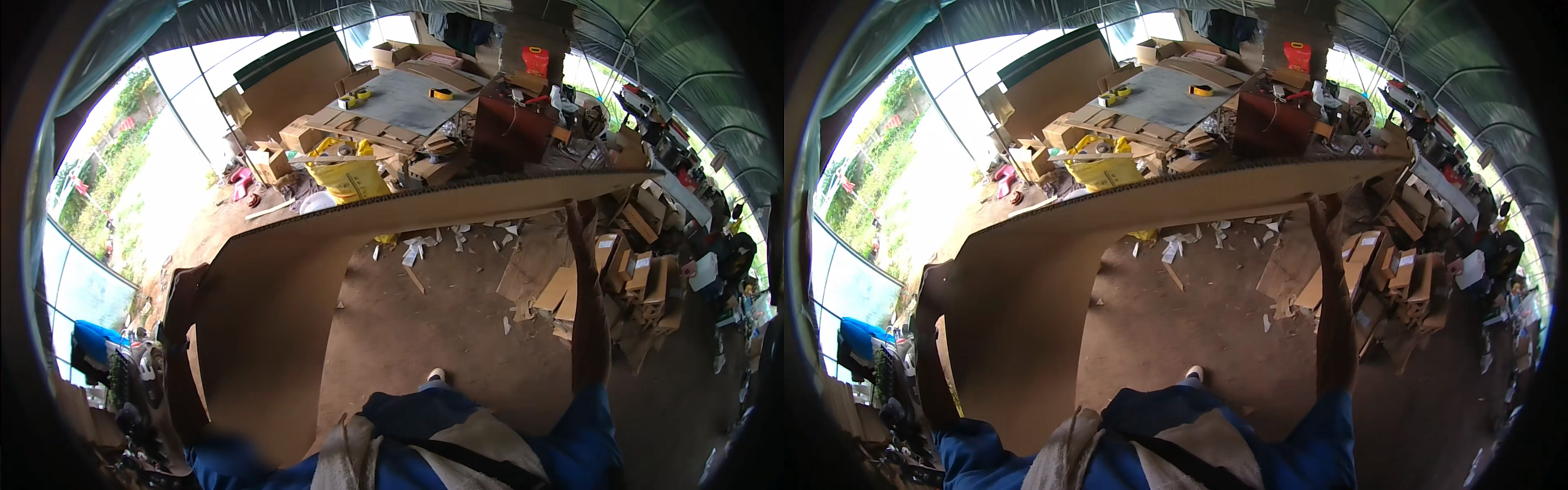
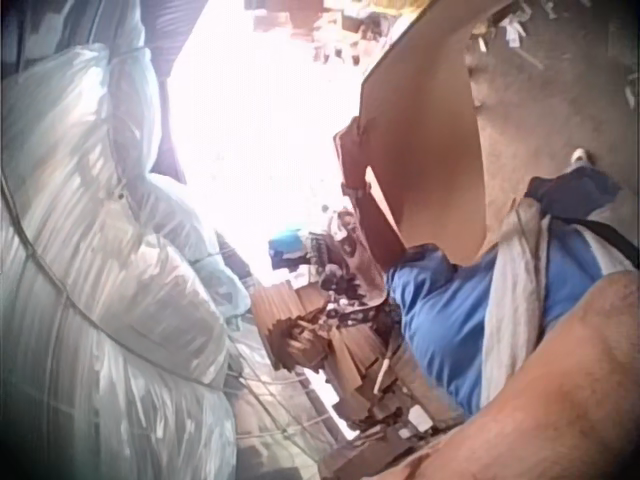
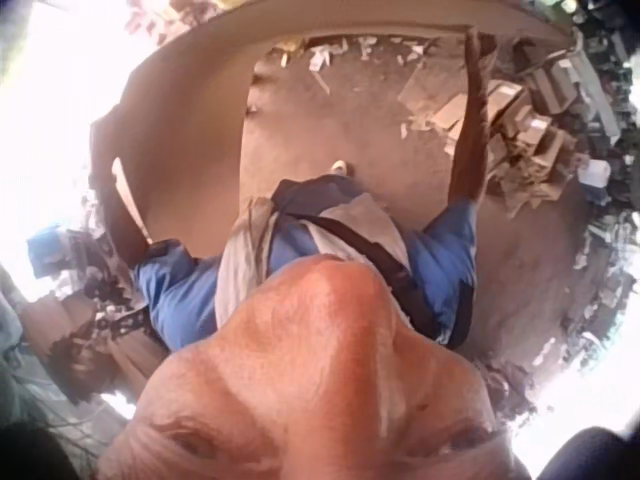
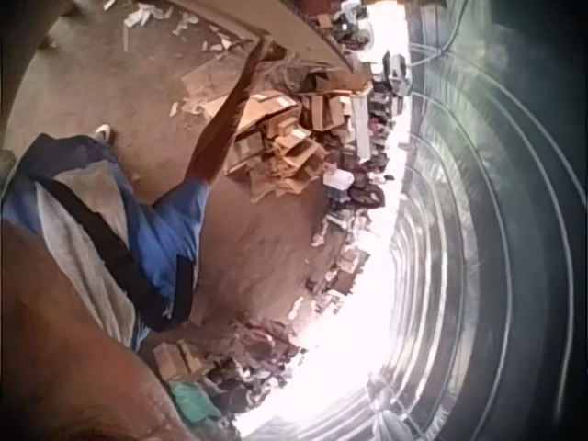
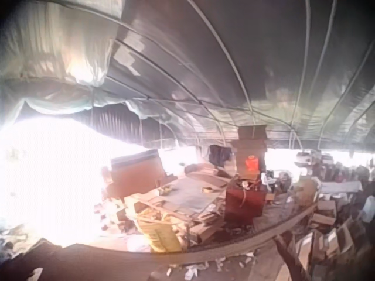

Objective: The person assembles a cardboard box by folding and taping the flaps. They use a tape dispenser to secure the seams and fold the sides into a rectangular shape.

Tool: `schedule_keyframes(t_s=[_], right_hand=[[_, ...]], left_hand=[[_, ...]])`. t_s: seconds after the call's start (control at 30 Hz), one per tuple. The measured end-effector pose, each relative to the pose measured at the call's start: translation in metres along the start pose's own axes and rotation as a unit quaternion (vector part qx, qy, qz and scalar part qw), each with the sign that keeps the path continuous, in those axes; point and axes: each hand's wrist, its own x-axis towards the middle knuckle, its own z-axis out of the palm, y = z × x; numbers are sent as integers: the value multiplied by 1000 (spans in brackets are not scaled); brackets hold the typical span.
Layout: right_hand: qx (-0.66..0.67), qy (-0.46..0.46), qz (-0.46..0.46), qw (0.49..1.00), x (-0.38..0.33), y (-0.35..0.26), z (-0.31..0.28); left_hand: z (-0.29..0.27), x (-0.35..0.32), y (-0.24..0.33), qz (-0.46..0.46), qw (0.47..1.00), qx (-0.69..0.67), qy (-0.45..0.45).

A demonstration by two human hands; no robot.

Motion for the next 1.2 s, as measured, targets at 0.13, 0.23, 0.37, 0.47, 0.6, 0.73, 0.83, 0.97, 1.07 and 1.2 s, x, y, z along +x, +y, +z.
schedule_keyframes(t_s=[0.13,0.23,0.37,0.47,0.6,0.73,0.83,0.97,1.07,1.2], right_hand=[[-14,12,3,1000,41,5,-16],[-15,29,-17,999,70,37,-17],[-68,9,74,995,93,125,-32],[-113,-13,73,991,101,220,-65],[-126,-31,110,985,130,301,-75],[77,-184,104,974,176,398,-124],[110,-244,99,958,224,443,-95],[79,-277,104,952,287,493,-87],[86,-269,82,956,324,503,-11],[73,-251,29,965,383,487,84]], left_hand=[[39,46,-6,6,1000,21,5],[77,71,-23,-49,998,21,-25],[126,97,-21,-81,992,-96,-32],[167,117,-5,-104,977,-182,-49],[220,135,6,-114,983,-139,-43],[269,167,22,-191,970,-127,-77],[278,191,40,-252,957,-130,-60],[308,251,25,-245,960,-132,-26],[313,300,28,-277,956,-95,-6],[329,371,21,-325,943,-44,60]])
